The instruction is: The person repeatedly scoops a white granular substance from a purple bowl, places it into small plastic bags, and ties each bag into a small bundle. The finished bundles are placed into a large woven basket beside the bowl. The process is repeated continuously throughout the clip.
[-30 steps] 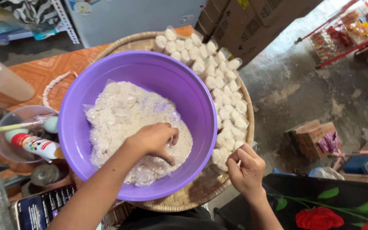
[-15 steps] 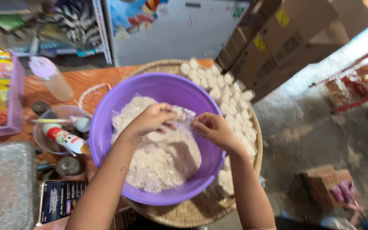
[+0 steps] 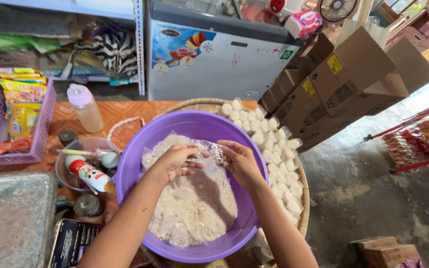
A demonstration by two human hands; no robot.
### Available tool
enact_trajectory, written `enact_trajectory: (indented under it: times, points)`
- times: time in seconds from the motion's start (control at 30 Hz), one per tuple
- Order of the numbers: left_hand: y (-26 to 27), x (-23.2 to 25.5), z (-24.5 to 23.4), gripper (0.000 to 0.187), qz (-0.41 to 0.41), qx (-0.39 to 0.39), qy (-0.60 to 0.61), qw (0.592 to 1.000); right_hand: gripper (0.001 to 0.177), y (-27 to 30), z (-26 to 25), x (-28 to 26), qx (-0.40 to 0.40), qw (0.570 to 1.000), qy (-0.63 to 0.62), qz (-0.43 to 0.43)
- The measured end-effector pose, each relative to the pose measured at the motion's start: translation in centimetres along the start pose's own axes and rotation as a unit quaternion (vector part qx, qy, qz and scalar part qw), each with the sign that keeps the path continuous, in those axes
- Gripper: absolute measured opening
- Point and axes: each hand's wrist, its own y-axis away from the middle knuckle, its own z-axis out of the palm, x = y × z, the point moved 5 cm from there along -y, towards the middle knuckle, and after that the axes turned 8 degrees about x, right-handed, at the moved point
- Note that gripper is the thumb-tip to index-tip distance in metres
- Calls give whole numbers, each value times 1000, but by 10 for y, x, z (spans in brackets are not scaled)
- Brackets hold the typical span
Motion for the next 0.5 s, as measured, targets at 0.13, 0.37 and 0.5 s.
enact_trajectory:
  times: [0.13,0.37,0.5]
  points:
    - [8,2,5,32,10,38,-56,998,32,8,-5,-2,27,998,52,-26]
    - [38,34,21,39,333,194,-309,869,29,15,9,-17,73,979,161,-99]
    - [44,30,40,61,374,79,-215,899,28,23,18,-16,58,983,136,-113]
